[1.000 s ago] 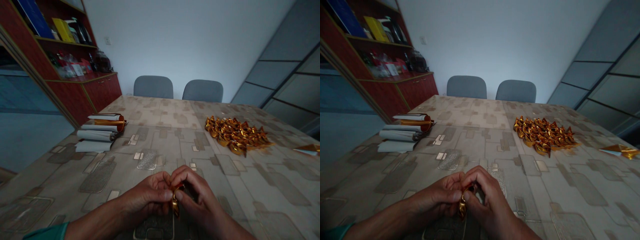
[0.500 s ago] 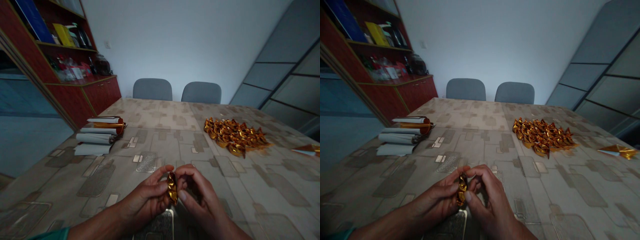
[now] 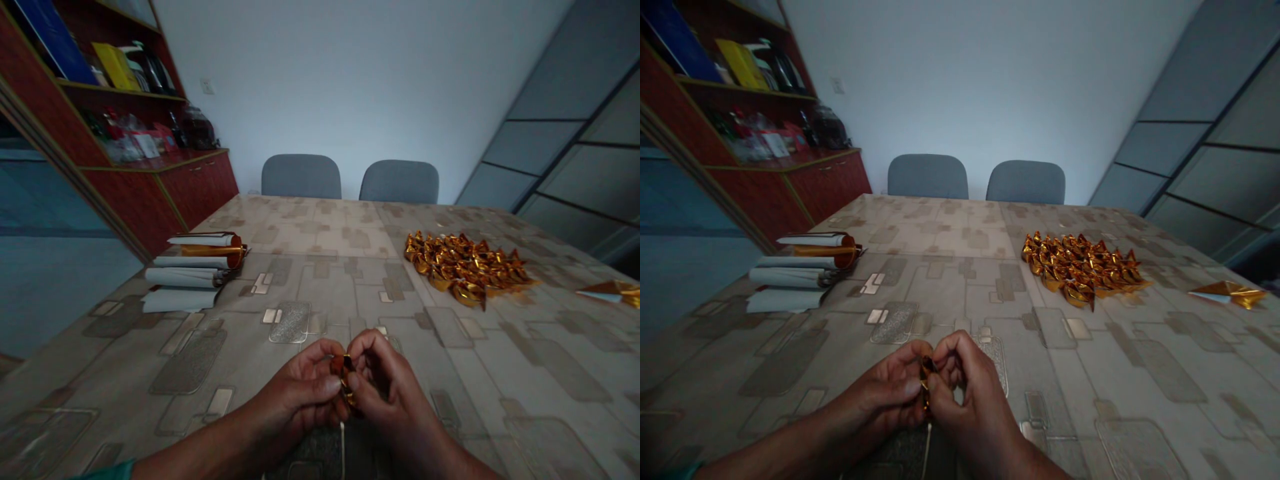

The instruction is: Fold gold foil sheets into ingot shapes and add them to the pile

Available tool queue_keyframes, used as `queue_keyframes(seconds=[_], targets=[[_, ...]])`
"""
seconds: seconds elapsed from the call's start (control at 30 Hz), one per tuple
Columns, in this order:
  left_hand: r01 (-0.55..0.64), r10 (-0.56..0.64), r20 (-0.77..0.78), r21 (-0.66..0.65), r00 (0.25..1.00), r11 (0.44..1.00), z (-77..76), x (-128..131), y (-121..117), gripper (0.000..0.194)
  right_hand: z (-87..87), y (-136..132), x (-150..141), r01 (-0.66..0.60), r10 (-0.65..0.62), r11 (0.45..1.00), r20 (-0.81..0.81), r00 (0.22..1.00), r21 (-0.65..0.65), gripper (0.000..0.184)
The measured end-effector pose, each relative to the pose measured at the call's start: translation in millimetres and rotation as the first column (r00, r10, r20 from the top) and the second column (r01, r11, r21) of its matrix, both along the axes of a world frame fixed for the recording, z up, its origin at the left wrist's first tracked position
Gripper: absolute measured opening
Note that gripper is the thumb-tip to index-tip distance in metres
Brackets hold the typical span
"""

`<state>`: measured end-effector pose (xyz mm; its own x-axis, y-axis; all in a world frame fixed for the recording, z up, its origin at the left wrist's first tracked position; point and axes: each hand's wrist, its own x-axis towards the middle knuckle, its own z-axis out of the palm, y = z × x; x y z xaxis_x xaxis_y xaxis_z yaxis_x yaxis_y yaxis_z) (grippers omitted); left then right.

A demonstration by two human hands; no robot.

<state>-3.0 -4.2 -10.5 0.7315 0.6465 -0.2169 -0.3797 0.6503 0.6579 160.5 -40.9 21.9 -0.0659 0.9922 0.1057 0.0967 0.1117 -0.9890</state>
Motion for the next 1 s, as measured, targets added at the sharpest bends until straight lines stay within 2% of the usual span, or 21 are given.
queue_keyframes(seconds=[0.23,0.43,0.7,1.0], targets=[[0.022,-0.022,0.004,0.025,1.000,0.999,-2.5,1,-1,0.028,-2.0,-1,1,0.003,-0.003,1.000,0.008,1.000,-0.005,0.006],[-0.031,0.031,0.031,-0.027,0.999,0.999,5.5,2,0,0.030,-2.8,0,2,-0.082,0.074,0.996,-0.155,0.985,-0.044,0.013],[-0.008,0.008,0.003,0.013,1.000,1.000,4.5,2,-2,0.033,-2.0,-1,0,-0.121,0.092,0.986,-0.231,0.969,-0.113,0.020],[-0.010,0.010,0.007,0.055,1.000,0.998,1.8,3,-1,0.031,-6.0,-1,1,-0.150,0.119,0.984,-0.284,0.951,-0.091,0.030]])
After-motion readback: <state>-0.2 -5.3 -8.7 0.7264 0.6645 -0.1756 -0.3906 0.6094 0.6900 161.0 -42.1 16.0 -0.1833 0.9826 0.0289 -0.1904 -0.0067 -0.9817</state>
